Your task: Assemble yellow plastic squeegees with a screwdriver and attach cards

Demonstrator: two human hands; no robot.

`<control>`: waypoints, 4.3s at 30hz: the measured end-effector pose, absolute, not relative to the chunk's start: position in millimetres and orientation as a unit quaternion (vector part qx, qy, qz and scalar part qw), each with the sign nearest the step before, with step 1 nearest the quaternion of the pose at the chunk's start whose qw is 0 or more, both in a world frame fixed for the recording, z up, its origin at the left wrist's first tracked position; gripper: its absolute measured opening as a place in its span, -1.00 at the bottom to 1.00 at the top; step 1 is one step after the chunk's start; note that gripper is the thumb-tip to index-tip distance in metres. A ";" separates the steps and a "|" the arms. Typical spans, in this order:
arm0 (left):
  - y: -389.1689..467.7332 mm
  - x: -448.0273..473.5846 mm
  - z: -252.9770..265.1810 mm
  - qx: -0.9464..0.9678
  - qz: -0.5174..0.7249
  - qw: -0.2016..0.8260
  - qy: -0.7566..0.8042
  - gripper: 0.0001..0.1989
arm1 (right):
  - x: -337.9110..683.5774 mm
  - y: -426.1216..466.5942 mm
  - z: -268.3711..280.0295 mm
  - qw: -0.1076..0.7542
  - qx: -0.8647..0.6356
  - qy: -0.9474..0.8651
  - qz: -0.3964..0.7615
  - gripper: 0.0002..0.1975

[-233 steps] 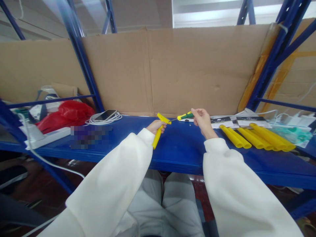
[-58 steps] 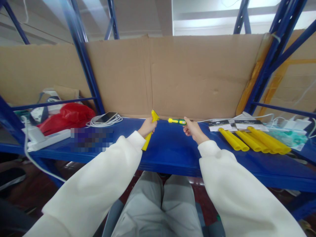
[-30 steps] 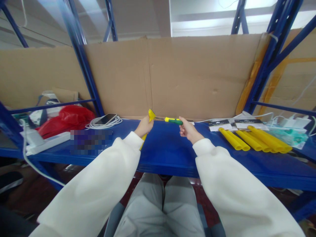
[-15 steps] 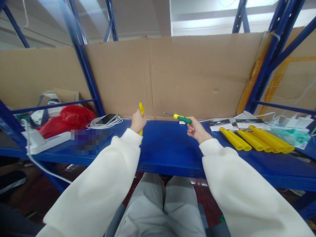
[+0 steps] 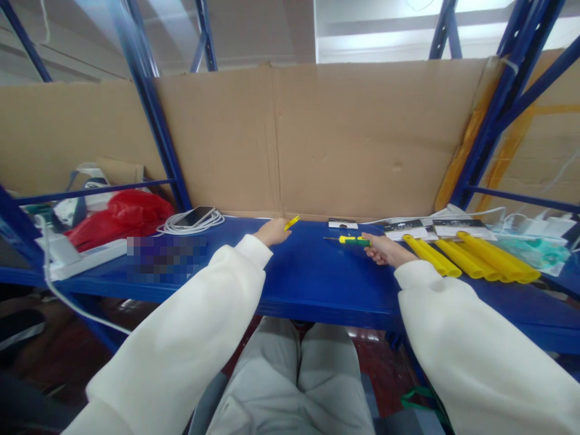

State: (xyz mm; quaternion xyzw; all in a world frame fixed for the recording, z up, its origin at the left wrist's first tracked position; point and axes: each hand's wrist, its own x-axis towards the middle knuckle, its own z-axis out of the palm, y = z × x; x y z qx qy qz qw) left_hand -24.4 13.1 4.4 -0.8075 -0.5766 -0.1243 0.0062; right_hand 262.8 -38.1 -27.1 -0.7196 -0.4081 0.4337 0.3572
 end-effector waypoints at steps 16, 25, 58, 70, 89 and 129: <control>1.4 13.3 -22.6 -0.811 -0.169 0.048 -0.558 -0.40 | 276.4 14.8 -24.3 0.140 -0.722 -0.675 -0.060 -0.75; -7.9 19.0 -24.3 -0.839 -0.177 0.036 -0.514 -0.38 | 249.1 38.3 -29.3 0.041 -0.732 -0.679 -0.039 -0.55; -2.3 16.9 -26.4 -0.851 -0.183 0.054 -0.490 -0.44 | 256.8 73.2 -38.5 0.067 -0.785 -0.616 -0.022 -0.64; -3.3 17.1 -26.1 -0.833 -0.227 0.070 -0.499 -0.47 | 223.9 46.5 -20.7 0.338 -0.680 -0.637 0.129 -0.80; -0.2 17.6 -29.0 -0.828 -0.208 0.081 -0.515 -0.45 | 178.8 32.9 -23.4 0.389 -0.568 -0.716 0.118 -0.91; 3.3 17.0 -32.4 -0.843 -0.216 0.080 -0.486 -0.47 | 189.1 46.3 -39.2 0.468 -0.494 -0.713 0.169 -0.83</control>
